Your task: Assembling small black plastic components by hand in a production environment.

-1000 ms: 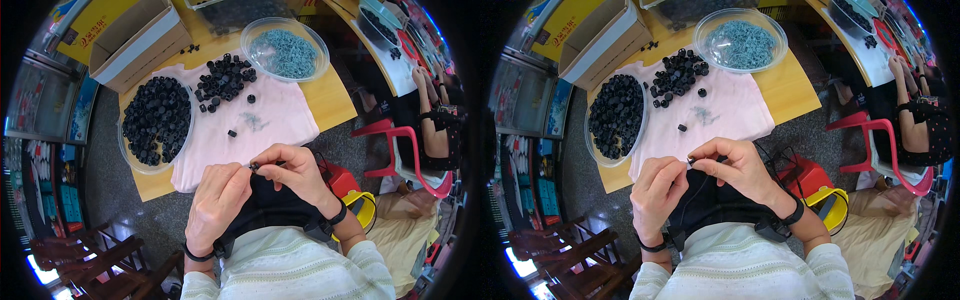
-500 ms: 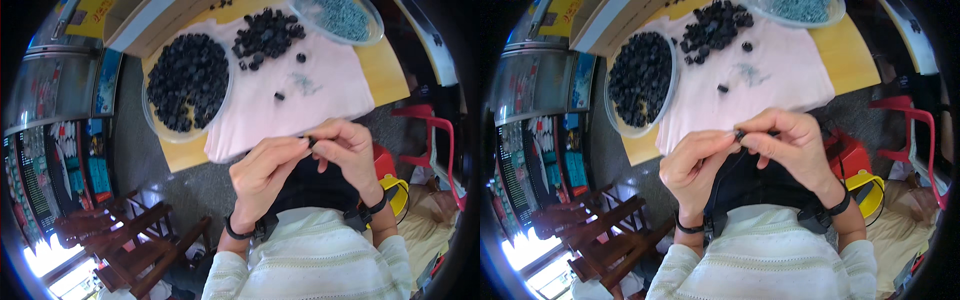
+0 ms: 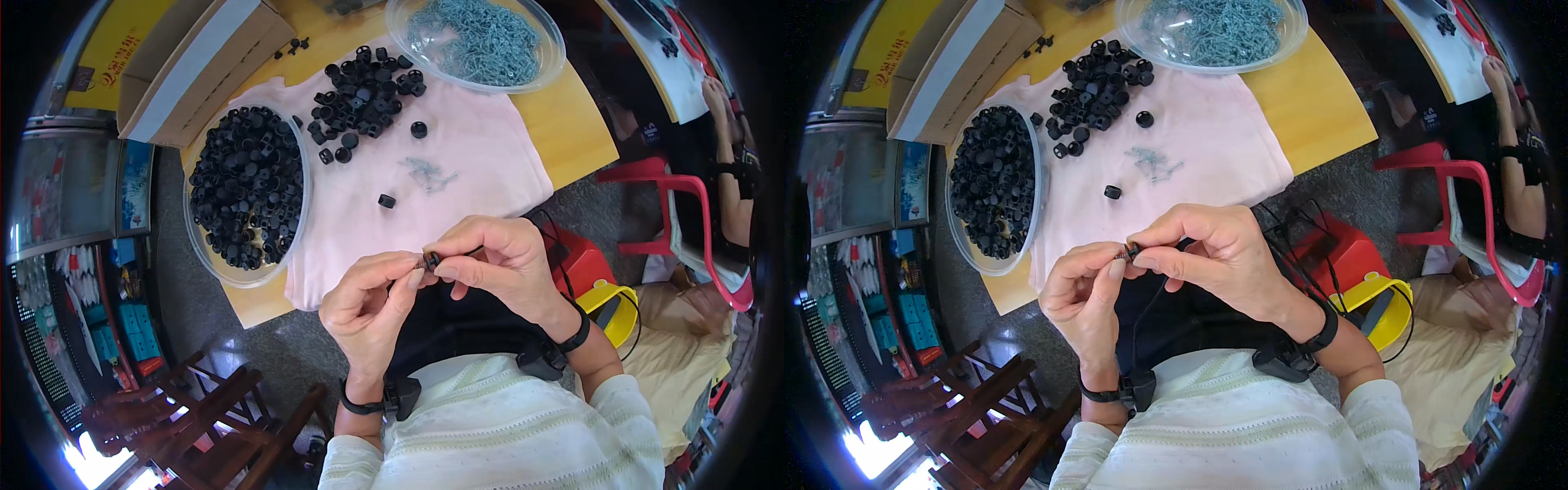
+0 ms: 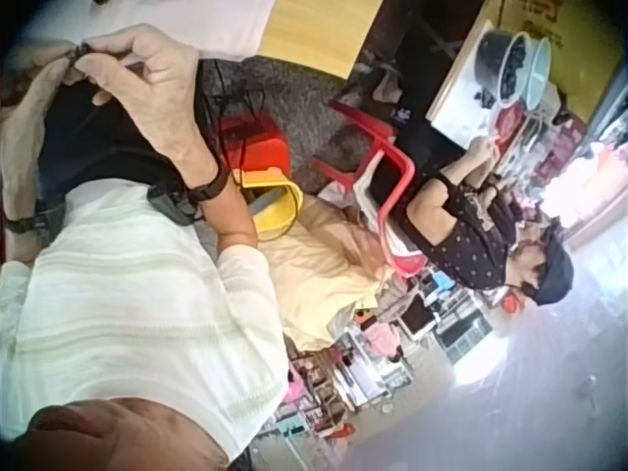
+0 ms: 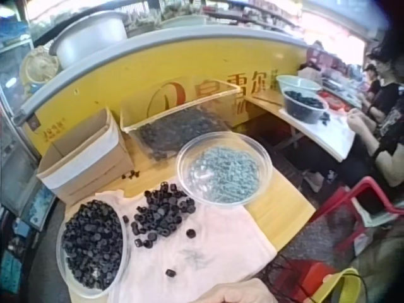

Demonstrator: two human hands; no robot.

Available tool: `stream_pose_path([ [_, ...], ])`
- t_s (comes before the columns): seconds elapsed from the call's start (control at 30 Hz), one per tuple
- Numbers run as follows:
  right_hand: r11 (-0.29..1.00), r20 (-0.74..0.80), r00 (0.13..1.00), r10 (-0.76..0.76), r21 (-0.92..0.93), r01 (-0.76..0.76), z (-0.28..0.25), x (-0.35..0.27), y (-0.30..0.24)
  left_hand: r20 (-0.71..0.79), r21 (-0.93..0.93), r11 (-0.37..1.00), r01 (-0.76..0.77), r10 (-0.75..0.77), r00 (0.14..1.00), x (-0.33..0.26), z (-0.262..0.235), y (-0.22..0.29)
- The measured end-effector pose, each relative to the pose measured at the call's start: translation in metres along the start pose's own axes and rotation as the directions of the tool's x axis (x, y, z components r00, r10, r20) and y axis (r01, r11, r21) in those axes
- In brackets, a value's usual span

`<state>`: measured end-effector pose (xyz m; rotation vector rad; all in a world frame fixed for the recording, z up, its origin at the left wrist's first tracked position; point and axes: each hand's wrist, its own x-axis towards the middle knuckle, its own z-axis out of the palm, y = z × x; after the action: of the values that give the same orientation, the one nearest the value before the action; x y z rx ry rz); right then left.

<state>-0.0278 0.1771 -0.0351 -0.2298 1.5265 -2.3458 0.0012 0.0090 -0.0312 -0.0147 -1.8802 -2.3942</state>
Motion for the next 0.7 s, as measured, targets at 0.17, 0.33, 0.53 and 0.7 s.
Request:
stream_pose_path([
  [0.17, 0.999, -0.036, 0.999, 0.031, 0.010, -0.031, -0.002, -0.001, 0.003, 0.001, 0.111, 0.992, -0.053, 0.054, 0.999, 0.001, 0.004, -0.007],
  [0.33, 0.999, -0.039, 0.999, 0.034, 0.011, -0.034, -0.007, -0.003, 0.007, -0.015, -0.065, 0.994, 0.091, -0.092, 0.996, -0.002, 0.006, -0.006],
  [0.53, 0.989, -0.159, 0.984, 0.077, 0.140, -0.055, -0.016, 0.005, 0.009, -0.081, 0.532, 0.847, -0.020, 0.075, 0.994, 0.023, -0.005, -0.019],
  [0.7, 0.995, -0.233, 0.972, 0.006, 0.096, 0.017, -0.026, 0.025, -0.009, -0.036, 0.801, 0.589, -0.106, 0.225, 0.974, 0.044, -0.011, -0.021],
])
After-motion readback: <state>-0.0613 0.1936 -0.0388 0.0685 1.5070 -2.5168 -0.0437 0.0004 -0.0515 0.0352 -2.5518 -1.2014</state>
